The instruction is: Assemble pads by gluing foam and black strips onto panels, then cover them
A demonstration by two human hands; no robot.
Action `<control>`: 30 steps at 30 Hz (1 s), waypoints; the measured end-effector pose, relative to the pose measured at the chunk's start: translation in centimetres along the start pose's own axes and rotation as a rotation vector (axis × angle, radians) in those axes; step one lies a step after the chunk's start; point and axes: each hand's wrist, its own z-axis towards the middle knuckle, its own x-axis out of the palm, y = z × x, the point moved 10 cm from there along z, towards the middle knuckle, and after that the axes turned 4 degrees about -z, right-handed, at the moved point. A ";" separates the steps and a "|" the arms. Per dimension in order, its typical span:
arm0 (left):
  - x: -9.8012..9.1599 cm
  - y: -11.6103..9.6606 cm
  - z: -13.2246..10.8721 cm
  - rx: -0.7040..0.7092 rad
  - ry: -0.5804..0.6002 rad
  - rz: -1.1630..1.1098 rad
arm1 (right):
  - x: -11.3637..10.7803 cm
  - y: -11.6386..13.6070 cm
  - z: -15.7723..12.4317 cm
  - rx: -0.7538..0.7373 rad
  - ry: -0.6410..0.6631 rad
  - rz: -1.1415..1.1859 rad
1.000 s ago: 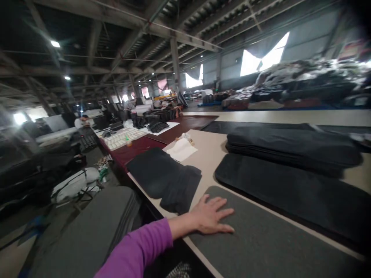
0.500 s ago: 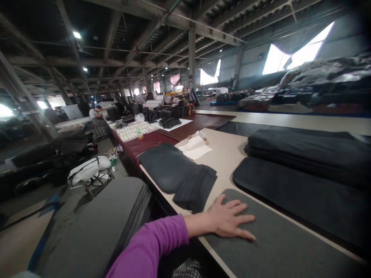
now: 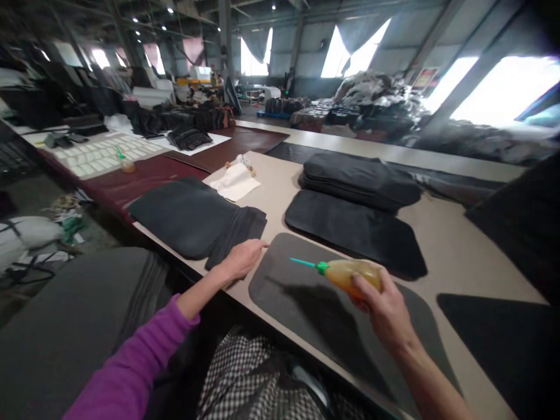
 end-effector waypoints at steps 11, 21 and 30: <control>6.6 -10.3 -4.4 0.414 0.107 0.041 | 4.3 0.2 3.3 -0.061 0.027 -0.056; 11.7 -13.9 -2.0 0.318 0.157 0.029 | 7.5 2.7 1.7 -0.142 0.361 -0.062; 15.8 -11.9 -0.4 0.171 0.225 0.093 | 11.4 3.8 0.3 -0.324 0.533 -0.118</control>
